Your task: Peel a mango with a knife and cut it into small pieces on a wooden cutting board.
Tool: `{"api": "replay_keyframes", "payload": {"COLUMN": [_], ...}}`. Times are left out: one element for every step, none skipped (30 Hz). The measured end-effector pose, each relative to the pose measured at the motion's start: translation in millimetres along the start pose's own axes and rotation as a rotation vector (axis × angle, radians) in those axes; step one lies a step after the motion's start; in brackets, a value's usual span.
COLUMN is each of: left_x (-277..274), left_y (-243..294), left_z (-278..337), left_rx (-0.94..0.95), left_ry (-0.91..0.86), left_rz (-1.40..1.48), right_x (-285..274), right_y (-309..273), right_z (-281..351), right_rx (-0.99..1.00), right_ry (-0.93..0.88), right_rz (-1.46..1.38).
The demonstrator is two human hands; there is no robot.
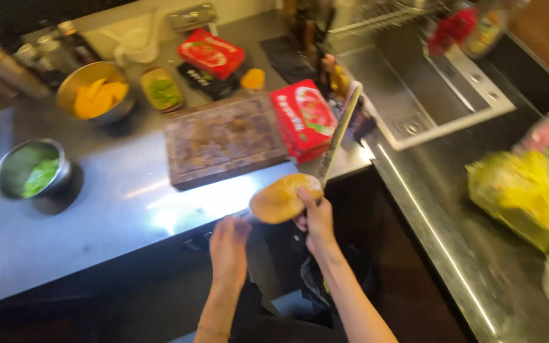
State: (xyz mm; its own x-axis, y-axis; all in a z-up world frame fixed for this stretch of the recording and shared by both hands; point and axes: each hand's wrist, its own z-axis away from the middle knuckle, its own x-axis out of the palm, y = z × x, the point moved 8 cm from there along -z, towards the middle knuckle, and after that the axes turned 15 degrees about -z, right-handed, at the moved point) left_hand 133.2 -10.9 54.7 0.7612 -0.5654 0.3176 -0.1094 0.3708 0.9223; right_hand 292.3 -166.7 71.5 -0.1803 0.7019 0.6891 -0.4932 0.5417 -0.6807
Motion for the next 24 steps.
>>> {"api": "replay_keyframes", "payload": {"left_x": [-23, -28, -33, -37, -51, -66, -83, -104, -125, -139, -149, -156, -158, -156, -154, -152, -163, -170, -176, -176, -175, -174, -174, -168], "left_y": [16, 27, 50, 72, 72, 83, 98, 91, 62, 32, 25, 18, 13, 29, 42, 53, 42, 33, 24, 35, 48, 60, 58, 62], "left_z": [-17, -30, -47, -65, -90, -112, -138, -171, -210, -245, -259, -273, -290, -297, -301, -304, -316, -327, -336, -339, -341, -341, -343, -343], "left_rx": [0.048, 0.056, 0.166, 0.275, 0.278, 0.399, 0.52, 0.522, 0.326, 0.123, 0.111, 0.082, 0.054, 0.044, 0.0, -0.043, -0.058, -0.032, -0.003, -0.015, -0.004, 0.006, 0.0, 0.091], "left_ry": [0.111, 0.133, 0.149, 0.166, 0.172, 0.235, 0.283, 0.275, 0.198, 0.123, 0.129, 0.113, 0.085, 0.079, 0.081, 0.082, 0.078, 0.017, -0.041, -0.042, -0.04, -0.038, -0.031, -0.094], "left_rz": [-0.03, -0.02, -0.104, -0.19, -0.19, -0.362, -0.547, -0.56, -0.195, 0.166, 0.163, 0.209, 0.257, 0.255, 0.162, 0.067, 0.065, 0.031, 0.001, 0.002, -0.051, -0.104, -0.099, -0.146], "right_x": [21, 36, 51, 67, 78, 89, 104, 118, 126, 132, 133, 133, 134, 138, 139, 139, 137, 135, 133, 130, 131, 143, 138, 136], "right_y": [19, 39, 57, 77, 95, 114, 138, 150, 159, 167, 184, 197, 205, 211, 221, 230, 227, 224, 220, 210, 176, 147, 145, 139], "right_z": [-16, -33, -52, -73, -91, -112, -131, -149, -166, -183, -200, -215, -233, -242, -248, -253, -255, -256, -256, -253, -250, -241, -241, -239], "right_rx": [-0.004, 0.01, 0.008, 0.005, 0.01, 0.009, 0.003, 0.003, 0.007, 0.01, 0.019, -0.001, -0.034, -0.037, 0.014, 0.064, 0.066, 0.085, 0.107, 0.111, -0.138, -0.397, -0.392, -0.442], "right_ry": [0.012, -0.006, -0.005, -0.003, -0.008, -0.002, 0.015, 0.021, 0.035, 0.05, 0.059, 0.07, 0.083, 0.094, 0.111, 0.128, 0.143, 0.153, 0.156, 0.166, 0.199, 0.216, 0.212, 0.253], "right_rz": [-0.022, -0.012, -0.008, -0.004, -0.004, 0.014, 0.016, 0.002, -0.006, -0.014, -0.011, 0.009, 0.026, 0.027, 0.055, 0.082, 0.084, 0.207, 0.334, 0.337, 0.79, 1.238, 1.245, 1.416]}}
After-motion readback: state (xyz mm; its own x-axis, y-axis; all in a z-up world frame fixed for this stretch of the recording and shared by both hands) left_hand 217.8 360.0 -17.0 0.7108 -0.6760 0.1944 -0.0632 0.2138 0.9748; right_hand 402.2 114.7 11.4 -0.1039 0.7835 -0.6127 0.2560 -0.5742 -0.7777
